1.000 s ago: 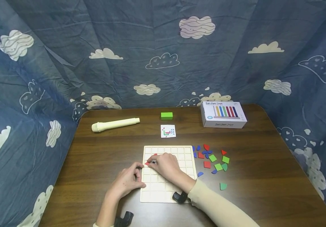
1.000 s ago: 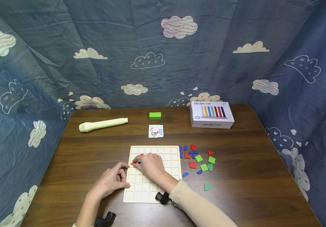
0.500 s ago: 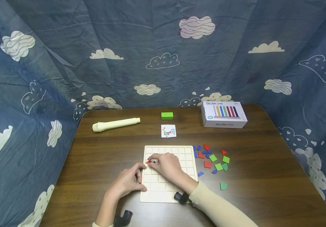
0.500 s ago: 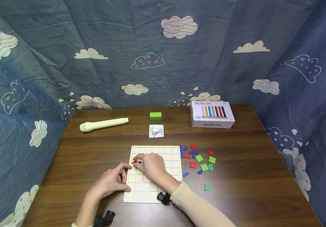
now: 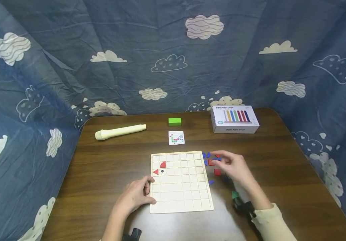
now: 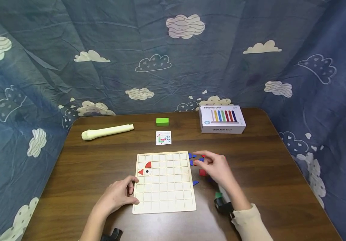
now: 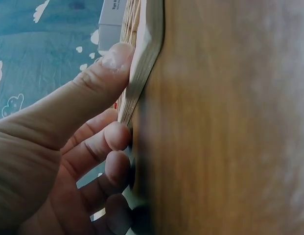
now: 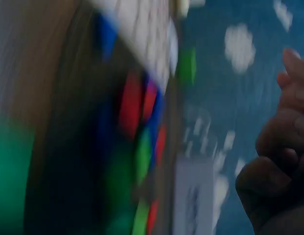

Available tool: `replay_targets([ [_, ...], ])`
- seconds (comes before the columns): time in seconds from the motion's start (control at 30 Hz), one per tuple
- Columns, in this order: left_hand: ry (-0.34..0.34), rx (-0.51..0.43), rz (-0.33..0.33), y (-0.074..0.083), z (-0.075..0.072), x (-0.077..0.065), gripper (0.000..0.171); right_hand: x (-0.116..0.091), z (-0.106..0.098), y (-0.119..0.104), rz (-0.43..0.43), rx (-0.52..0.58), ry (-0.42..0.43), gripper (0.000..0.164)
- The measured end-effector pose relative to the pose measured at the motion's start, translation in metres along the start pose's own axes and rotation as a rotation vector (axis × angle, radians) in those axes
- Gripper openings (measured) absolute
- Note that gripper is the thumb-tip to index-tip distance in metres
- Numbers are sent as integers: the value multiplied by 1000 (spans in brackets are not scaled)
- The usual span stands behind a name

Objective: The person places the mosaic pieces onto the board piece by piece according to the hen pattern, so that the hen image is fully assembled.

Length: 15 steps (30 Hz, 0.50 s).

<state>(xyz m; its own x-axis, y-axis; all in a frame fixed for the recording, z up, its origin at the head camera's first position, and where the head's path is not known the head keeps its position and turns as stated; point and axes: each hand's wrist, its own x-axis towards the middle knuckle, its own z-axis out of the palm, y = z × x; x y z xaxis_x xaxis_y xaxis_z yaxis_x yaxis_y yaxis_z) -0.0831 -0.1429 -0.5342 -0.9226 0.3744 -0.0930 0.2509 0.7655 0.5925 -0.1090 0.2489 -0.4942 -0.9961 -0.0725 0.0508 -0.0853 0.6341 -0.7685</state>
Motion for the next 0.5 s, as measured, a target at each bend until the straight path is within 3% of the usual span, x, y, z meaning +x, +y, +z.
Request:
replay_targets([
  [0.1, 2, 16, -14, 2, 1, -1, 60, -4, -28, 37, 99, -73, -37, 38],
  [0.2, 1, 27, -39, 3, 2, -1, 60, -4, -39, 62, 144, -137, -97, 43],
  [0.33, 8, 44, -42, 3, 2, 1, 60, -1, -39, 81, 148, -189, -140, 45],
  [0.5, 8, 43, -26, 1, 1, 4, 59, 4, -32, 87, 116, -253, -162, 40],
])
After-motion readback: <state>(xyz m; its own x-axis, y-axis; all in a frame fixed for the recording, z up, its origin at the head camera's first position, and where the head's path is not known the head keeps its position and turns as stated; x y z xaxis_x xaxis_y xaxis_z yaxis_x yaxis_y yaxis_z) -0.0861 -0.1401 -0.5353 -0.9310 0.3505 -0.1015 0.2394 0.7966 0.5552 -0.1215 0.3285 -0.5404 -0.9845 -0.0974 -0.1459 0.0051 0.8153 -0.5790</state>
